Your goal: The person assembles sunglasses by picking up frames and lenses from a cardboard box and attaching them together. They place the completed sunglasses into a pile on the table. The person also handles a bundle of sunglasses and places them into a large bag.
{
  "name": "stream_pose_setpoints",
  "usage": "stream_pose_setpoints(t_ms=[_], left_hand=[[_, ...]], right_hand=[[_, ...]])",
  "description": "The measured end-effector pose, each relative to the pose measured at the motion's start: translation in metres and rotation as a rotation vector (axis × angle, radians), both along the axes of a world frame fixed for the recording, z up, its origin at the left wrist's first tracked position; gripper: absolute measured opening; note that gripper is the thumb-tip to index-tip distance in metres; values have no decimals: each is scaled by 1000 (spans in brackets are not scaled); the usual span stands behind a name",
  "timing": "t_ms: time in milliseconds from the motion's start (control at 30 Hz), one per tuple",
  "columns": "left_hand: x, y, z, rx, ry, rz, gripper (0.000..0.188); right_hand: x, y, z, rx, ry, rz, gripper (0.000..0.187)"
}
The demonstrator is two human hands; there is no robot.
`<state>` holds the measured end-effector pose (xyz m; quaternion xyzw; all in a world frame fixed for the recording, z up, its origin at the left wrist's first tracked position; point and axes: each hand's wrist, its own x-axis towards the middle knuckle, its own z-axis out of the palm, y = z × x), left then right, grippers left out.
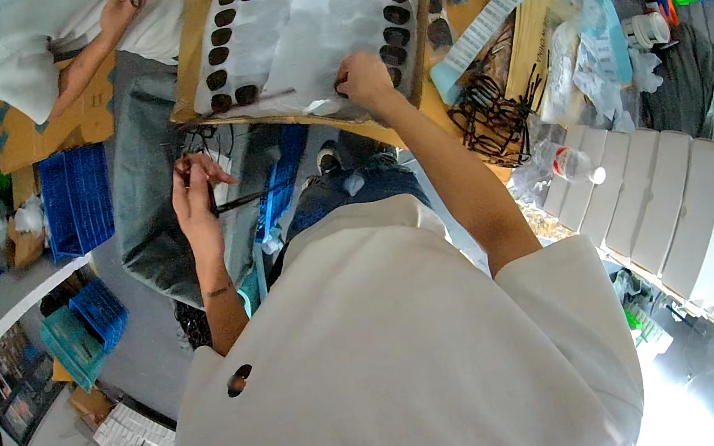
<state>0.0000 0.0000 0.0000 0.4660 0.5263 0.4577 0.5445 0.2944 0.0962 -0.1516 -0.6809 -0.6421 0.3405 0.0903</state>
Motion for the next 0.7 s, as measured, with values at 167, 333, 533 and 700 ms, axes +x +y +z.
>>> stream_pose_setpoints(t_ms=[167, 333, 533, 700], left_hand=[[14, 2, 36, 10, -560, -116, 27], [29, 21, 38, 308, -398, -273, 31], [160, 64, 73, 745, 573, -776, 17], [329, 107, -25, 1274, 445, -1001, 14]], right_hand=[[-6, -8, -13, 75, -270, 36, 24], [8, -27, 43, 326, -96, -86, 31], [98, -94, 235, 954, 709, -153, 57], [159, -110, 234, 446, -155, -24, 59]])
